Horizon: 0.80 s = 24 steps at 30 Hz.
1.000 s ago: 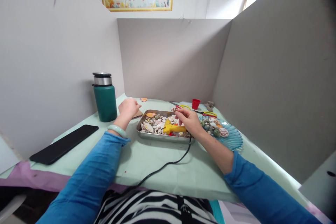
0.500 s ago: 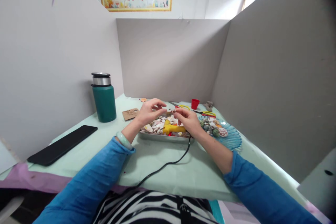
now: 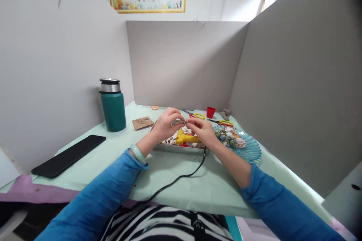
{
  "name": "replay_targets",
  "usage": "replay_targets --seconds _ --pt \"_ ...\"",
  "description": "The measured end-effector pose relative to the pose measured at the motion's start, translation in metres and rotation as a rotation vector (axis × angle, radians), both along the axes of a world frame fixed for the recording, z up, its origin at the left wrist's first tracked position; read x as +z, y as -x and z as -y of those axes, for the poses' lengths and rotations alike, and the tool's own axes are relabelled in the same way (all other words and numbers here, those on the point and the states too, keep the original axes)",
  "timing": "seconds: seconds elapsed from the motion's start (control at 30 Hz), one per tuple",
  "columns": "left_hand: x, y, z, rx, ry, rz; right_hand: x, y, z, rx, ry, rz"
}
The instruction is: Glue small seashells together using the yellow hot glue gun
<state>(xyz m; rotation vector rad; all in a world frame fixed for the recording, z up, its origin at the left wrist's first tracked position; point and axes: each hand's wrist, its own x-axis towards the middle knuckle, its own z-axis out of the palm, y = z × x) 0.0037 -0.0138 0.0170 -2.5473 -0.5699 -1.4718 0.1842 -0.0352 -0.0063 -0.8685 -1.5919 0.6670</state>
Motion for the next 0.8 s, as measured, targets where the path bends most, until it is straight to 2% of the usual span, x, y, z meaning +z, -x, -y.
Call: replay_targets --seconds 0.53,0.63,0.8 --pt "-0.0049 -0.0023 -0.0028 -0.016 -0.004 0.006 0.0016 0.0015 0.0034 0.003 0.000 0.031" --pt "-0.0062 -0.0033 -0.0031 -0.038 0.086 0.041 0.0009 0.0015 0.0037 -0.020 -0.015 0.050" --pt "-0.0096 -0.0048 -0.0059 -0.091 0.334 0.112 -0.0043 -0.0005 0.0004 -0.088 -0.113 0.096"
